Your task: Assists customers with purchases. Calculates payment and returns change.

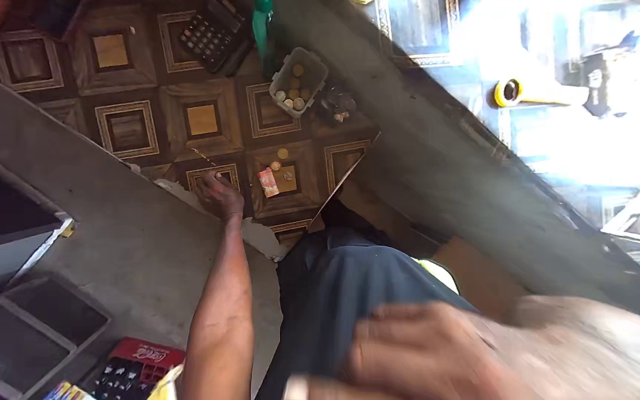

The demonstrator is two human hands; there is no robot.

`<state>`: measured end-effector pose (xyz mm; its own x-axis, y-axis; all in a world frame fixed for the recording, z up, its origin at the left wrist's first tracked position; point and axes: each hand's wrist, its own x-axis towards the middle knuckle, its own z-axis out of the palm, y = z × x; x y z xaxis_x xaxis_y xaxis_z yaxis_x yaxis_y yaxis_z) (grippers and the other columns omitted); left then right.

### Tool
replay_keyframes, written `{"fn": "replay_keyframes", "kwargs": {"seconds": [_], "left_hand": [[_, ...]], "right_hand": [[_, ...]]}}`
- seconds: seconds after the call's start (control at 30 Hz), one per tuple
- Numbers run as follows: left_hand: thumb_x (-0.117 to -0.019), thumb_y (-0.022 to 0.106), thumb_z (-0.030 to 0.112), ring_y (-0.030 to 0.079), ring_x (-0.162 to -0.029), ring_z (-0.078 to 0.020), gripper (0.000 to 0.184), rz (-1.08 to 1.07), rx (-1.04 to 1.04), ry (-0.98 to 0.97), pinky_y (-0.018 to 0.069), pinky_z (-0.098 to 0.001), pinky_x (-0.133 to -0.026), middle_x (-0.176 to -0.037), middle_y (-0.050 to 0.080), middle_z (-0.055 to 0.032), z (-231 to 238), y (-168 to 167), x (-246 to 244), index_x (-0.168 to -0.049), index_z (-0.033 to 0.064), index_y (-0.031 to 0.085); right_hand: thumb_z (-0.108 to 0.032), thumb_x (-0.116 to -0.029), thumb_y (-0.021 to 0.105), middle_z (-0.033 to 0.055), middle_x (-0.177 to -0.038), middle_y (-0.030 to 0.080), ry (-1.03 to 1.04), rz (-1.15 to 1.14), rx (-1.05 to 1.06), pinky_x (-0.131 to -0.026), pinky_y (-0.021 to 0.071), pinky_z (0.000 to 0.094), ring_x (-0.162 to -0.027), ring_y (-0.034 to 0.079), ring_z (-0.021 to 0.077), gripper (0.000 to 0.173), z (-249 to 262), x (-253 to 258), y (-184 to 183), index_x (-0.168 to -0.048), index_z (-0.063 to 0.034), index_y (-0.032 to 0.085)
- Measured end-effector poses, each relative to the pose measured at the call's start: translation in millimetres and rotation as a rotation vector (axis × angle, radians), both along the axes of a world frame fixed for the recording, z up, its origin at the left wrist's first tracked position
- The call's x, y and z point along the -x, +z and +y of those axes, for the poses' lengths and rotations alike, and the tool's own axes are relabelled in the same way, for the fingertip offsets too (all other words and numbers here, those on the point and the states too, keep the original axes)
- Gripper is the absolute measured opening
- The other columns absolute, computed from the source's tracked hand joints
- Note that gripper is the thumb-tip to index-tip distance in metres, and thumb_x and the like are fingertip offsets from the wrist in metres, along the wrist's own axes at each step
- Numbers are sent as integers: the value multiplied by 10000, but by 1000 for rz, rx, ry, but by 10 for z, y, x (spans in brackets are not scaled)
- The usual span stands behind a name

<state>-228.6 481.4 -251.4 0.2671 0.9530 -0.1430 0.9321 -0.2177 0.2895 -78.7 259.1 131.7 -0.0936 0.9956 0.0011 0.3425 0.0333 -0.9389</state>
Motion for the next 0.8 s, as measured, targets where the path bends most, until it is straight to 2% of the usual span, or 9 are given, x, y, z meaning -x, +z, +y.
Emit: {"fn": "replay_keyframes", "kwargs": {"seconds": [0.1,0.17,0.27,0.4,0.53,0.73,0.8], "left_hand": [[-1098,376,254,604,-1199,-441,384,-9,-67,9,500,-582,-978,-1277,614,-268,1,-17,43,-1257,-7,610],[-1094,395,240,606,-1191,-456,372,-14,-75,-8,498,-597,-967,-1264,620,-279,14,-5,57,-1249,-13,620],[-1085,422,216,580,-1236,-482,365,-16,-44,-14,469,-611,-1009,-1288,615,-301,9,65,5,-1272,-29,619],[-1075,443,182,587,-1233,-477,342,-27,-89,9,467,-582,-1027,-1264,630,-300,-9,63,-15,-1246,-50,628],[-1056,485,149,614,-1201,-473,309,-40,-143,33,495,-560,-1000,-1238,644,-309,-15,90,-57,-1213,-61,650],[-1052,519,183,612,-1207,-471,334,-3,-59,49,495,-574,-999,-1244,650,-294,19,134,-63,-1244,-54,653],[-1069,491,197,614,-1207,-453,346,-14,30,79,495,-571,-1001,-1256,647,-282,32,187,-70,-1271,-41,638]], "right_hand": [[-171,-1011,587,84,-913,727,21,-242,-18,-673,601,337,-769,712,201,278,-185,-51,-742,-1252,-68,681],[-199,-972,639,81,-924,724,7,-305,92,-668,598,370,-753,704,212,355,-288,-170,-1007,-1293,-51,660],[-174,-968,655,113,-936,728,-46,-313,234,-702,591,412,-762,703,245,370,-408,-317,-1142,-1301,-15,652],[-184,-1006,623,138,-1008,732,-102,-294,361,-804,596,431,-857,720,261,378,-526,-368,-1269,-1339,-6,627],[-210,-1028,594,158,-1070,726,-186,-271,464,-856,587,458,-913,720,280,402,-624,-376,-1419,-1377,-10,606],[-209,-1008,631,169,-1062,745,-299,-308,570,-875,588,523,-930,737,322,425,-792,-432,-1628,-1386,-15,609],[-233,-983,619,172,-983,750,-343,-342,496,-801,598,542,-852,741,331,438,-941,-453,-1728,-1347,10,628]]}}
